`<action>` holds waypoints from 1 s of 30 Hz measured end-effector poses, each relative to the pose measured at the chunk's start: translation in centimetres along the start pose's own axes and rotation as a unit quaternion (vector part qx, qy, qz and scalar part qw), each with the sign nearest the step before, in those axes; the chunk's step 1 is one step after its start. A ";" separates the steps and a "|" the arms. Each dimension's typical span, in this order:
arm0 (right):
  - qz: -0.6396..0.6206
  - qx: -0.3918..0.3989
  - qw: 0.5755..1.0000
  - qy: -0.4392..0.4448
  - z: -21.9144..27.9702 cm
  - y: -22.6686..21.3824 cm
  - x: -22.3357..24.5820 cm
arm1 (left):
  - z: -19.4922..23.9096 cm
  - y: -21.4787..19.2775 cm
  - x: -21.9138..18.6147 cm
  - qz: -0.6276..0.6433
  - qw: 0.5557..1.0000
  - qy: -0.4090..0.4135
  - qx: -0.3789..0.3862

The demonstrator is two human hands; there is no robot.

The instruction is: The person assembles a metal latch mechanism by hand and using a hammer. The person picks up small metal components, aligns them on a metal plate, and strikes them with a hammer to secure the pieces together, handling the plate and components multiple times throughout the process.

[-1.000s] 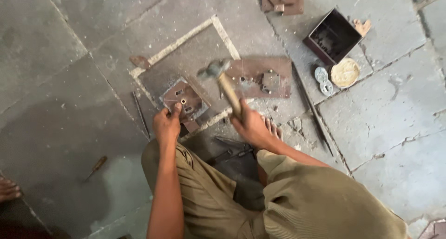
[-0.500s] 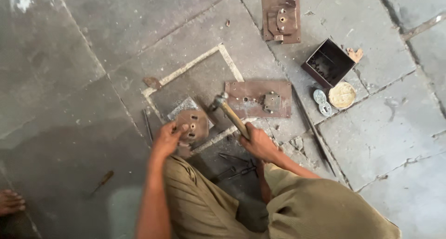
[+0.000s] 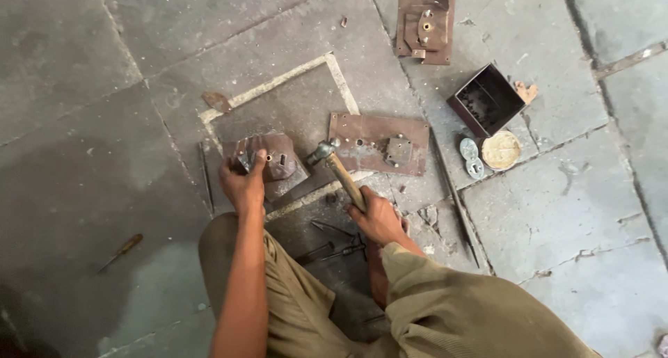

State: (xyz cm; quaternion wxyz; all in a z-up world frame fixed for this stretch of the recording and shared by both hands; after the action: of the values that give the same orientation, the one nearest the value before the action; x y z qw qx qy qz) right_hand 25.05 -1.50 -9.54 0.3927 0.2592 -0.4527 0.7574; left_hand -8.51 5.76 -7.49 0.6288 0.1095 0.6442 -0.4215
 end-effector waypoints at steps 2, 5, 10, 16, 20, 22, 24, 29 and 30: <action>-0.005 0.001 1.000 -0.002 0.0 -0.1 -0.1 | -1.3 0.8 0.2 -0.057 0.996 0.069 0.020; 0.009 0.010 1.000 -0.002 -0.4 0.2 0.3 | -3.3 2.4 1.2 0.090 0.993 0.009 0.072; 0.004 0.013 1.000 0.017 -0.1 0.1 -0.1 | -1.1 1.1 0.4 0.093 0.990 0.081 -0.068; 0.013 0.006 1.000 0.007 -0.3 0.4 -0.2 | 3.0 -1.0 -0.8 0.104 0.970 0.136 -0.172; -0.006 0.008 1.000 -0.007 -0.2 0.7 -0.4 | 5.1 -2.1 -0.4 0.071 0.965 0.096 -0.234; 0.007 0.020 1.000 0.012 -0.1 0.9 -0.7 | 5.6 -2.0 -0.7 0.070 0.963 0.096 -0.240; 0.013 0.014 1.000 0.005 0.1 0.6 -0.3 | 5.9 -2.1 -0.8 0.047 0.963 0.086 -0.252; 0.035 0.051 0.997 0.049 0.2 -2.4 2.0 | 4.9 -2.5 -1.4 0.018 0.968 0.084 -0.234; 0.041 0.015 0.999 0.020 0.2 -4.6 3.2 | 4.8 -2.4 -1.5 0.009 0.970 0.094 -0.224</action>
State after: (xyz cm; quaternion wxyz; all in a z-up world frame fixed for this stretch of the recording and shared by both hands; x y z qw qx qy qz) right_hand 27.09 0.75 -4.77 0.3663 0.2309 -0.4438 0.7846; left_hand -6.38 1.60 -4.42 0.5778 0.0108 0.7775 -0.2481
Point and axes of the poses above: each hand's wrist, its own z-axis away from the middle knuckle, its own y-axis out of the palm, x = y × z, the point moved 9 cm from there along -z, towards the middle knuckle, and after that the axes turned 4 degrees about -x, right-handed, at the moved point
